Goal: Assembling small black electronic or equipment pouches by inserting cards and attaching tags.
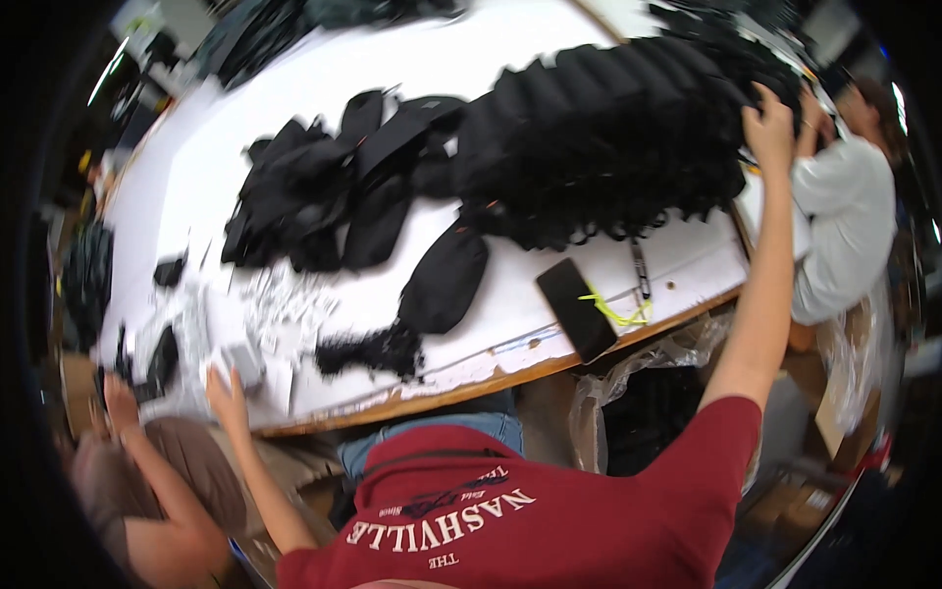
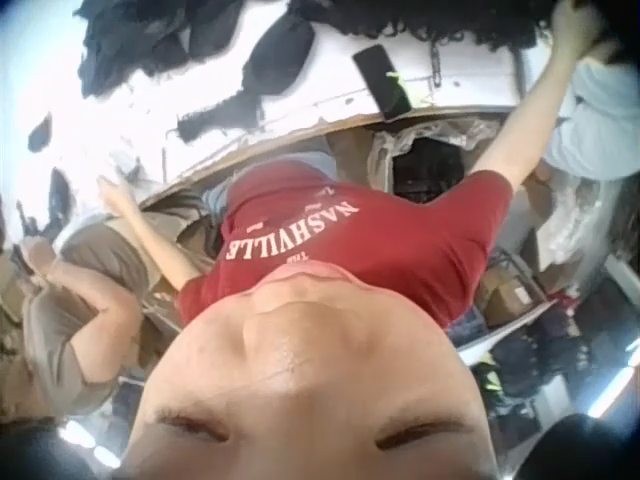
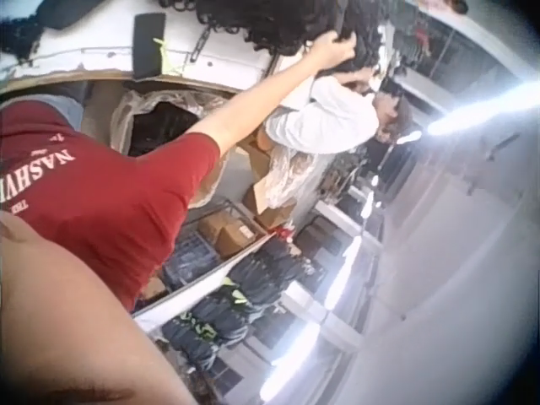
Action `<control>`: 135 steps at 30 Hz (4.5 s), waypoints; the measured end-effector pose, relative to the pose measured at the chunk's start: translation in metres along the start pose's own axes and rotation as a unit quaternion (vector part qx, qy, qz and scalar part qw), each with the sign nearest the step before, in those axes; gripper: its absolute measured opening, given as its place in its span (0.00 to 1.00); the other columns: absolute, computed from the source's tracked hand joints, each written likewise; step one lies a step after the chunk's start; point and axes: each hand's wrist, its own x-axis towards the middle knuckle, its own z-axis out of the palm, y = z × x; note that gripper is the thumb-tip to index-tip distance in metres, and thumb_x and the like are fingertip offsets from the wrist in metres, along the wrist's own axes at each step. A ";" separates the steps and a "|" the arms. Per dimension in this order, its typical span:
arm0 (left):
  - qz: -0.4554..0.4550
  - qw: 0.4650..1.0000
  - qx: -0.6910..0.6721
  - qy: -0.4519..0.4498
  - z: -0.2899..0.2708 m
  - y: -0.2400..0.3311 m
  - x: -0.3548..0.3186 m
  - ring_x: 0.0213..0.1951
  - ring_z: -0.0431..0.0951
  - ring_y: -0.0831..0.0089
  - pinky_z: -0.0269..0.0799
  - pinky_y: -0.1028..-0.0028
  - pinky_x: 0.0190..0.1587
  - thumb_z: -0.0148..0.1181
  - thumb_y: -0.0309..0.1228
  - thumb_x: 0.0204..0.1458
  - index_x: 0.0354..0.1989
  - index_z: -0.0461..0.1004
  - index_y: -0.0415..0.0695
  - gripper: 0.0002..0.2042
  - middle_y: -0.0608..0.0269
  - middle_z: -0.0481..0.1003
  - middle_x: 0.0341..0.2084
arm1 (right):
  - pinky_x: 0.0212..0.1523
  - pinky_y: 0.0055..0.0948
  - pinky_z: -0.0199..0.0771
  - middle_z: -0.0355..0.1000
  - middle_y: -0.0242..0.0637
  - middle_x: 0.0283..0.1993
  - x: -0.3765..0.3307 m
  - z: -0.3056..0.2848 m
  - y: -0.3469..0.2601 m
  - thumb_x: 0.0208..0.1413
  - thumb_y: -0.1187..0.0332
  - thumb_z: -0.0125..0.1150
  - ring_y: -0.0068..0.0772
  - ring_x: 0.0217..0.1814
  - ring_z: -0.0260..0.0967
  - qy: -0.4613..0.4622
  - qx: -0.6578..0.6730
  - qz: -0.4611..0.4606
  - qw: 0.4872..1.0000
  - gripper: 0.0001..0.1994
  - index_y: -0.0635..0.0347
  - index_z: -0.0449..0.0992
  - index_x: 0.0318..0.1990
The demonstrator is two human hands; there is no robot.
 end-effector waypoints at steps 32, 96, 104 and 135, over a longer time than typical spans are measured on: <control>-0.124 0.736 -0.525 -0.409 -0.091 0.119 -0.176 0.35 0.72 0.79 0.69 0.76 0.43 0.55 0.33 0.57 0.42 0.73 0.38 0.11 0.64 0.76 0.29 | 0.36 0.37 0.71 0.68 0.37 0.32 -0.276 0.025 -0.670 0.44 0.68 0.65 0.41 0.37 0.71 -0.408 0.365 -0.346 0.762 0.05 0.56 0.75 0.25; -0.022 0.715 -0.601 -0.356 -0.089 0.192 -0.084 0.27 0.73 0.83 0.70 0.82 0.31 0.51 0.22 0.58 0.37 0.68 0.37 0.03 0.66 0.73 0.26 | 0.20 0.16 0.66 0.71 0.30 0.21 -0.234 -0.061 -0.519 0.57 0.65 0.60 0.16 0.20 0.67 -0.678 0.685 0.155 0.218 0.09 0.62 0.71 0.33; -0.003 0.754 -0.564 -0.336 -0.033 0.193 -0.022 0.24 0.72 0.80 0.69 0.80 0.30 0.54 0.31 0.58 0.38 0.69 0.38 0.08 0.64 0.72 0.24 | 0.21 0.15 0.66 0.70 0.29 0.26 -0.226 -0.050 -0.499 0.59 0.68 0.55 0.16 0.19 0.66 -0.613 0.699 0.203 0.307 0.09 0.63 0.72 0.30; -0.084 0.713 -0.633 -0.290 -0.047 0.190 -0.042 0.29 0.72 0.86 0.64 0.85 0.30 0.62 0.23 0.50 0.41 0.79 0.37 0.10 0.67 0.78 0.29 | 0.19 0.19 0.58 0.67 0.34 0.16 -0.226 -0.075 -0.546 0.47 0.74 0.63 0.16 0.16 0.60 -0.433 0.571 0.082 0.693 0.06 0.61 0.80 0.35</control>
